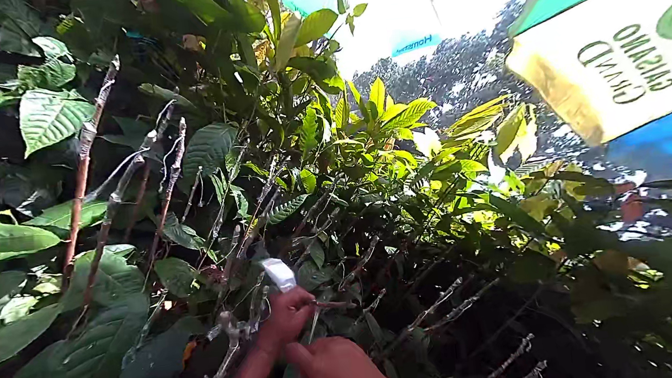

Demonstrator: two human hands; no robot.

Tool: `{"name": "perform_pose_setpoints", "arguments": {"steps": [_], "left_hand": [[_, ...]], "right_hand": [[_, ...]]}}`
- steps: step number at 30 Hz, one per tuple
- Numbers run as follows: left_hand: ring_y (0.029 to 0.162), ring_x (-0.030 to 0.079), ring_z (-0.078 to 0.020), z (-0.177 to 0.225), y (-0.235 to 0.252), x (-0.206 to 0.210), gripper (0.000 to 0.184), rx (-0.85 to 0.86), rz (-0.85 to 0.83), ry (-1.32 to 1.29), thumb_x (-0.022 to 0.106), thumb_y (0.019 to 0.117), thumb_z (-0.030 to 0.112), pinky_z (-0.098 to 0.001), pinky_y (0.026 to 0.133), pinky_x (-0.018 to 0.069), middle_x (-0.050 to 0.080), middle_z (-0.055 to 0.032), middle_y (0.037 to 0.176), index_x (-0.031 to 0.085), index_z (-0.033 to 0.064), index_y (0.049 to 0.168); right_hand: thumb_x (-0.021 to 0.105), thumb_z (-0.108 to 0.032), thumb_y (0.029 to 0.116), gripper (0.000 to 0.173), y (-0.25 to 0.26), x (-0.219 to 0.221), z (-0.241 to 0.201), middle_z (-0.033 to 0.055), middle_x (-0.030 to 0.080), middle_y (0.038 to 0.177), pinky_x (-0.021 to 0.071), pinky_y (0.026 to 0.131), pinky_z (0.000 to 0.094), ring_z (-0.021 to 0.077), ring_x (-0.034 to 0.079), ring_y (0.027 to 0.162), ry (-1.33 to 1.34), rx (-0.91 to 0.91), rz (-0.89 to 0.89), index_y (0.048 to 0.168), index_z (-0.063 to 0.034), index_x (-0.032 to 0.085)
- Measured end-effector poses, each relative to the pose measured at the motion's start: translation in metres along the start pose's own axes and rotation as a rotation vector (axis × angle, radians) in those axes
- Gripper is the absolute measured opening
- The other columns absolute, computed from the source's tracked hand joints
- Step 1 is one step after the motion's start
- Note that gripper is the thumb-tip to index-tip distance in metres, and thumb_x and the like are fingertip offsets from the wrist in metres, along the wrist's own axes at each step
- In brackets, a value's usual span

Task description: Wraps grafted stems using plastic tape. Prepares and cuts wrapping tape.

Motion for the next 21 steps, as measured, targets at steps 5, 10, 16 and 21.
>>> {"name": "perform_pose_setpoints", "arguments": {"steps": [5,10,16,21], "left_hand": [[0.08,0.074,-0.0241,0.016,-0.014,0.005,0.014,0.188,-0.042,0.21,0.07,0.0891,0.015,-0.0479,0.077,0.0608,0.075,-0.0119,0.088,0.076,0.004,0.095],[0.07,0.068,-0.0097,0.008,0.003,-0.028,0.014,0.041,0.123,-0.011,0.071,0.0892,0.009,-0.0274,0.069,0.0595,0.073,-0.009,0.087,0.073,-0.0017,0.098],[0.089,0.073,-0.038,0.018,-0.016,0.025,0.02,0.075,-0.179,0.267,0.072,0.0903,0.019,-0.062,0.084,0.0555,0.074,-0.0199,0.093,0.076,0.001,0.1],[0.075,0.072,-0.02,0.019,-0.002,-0.025,0.015,0.242,0.15,0.245,0.068,0.0864,0.018,-0.0441,0.072,0.0609,0.075,-0.0097,0.088,0.075,0.0048,0.09]], "right_hand": [[0.057,-0.008,0.0975,0.049,0.025,-0.036,0.099,0.0235,0.06,0.135,0.0515,0.095,0.0638,0.044,0.062,0.119,-0.018,0.261,-0.273,0.145,-0.0187,0.055],[0.062,-0.018,0.1011,0.026,-0.006,0.007,0.078,0.0201,0.072,0.111,0.0519,0.096,0.0581,0.0412,0.066,0.111,0.0,0.284,-0.085,0.122,-0.0067,0.069],[0.054,-0.011,0.1041,0.036,0.026,-0.04,0.044,0.0191,0.068,0.128,0.0522,0.1,0.054,0.0332,0.067,0.116,0.214,0.079,-0.205,0.14,-0.0039,0.058],[0.058,-0.026,0.1034,0.029,-0.005,-0.009,0.117,0.0192,0.07,0.118,0.0484,0.1,0.0615,0.0415,0.062,0.118,-0.037,0.314,-0.191,0.126,-0.0129,0.069]]}}
Point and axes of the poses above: each hand's wrist, its own y-axis towards the middle knuckle, its own x-axis out of the palm, z = x × y, the point moved 9 cm from there along y, towards the middle knuckle
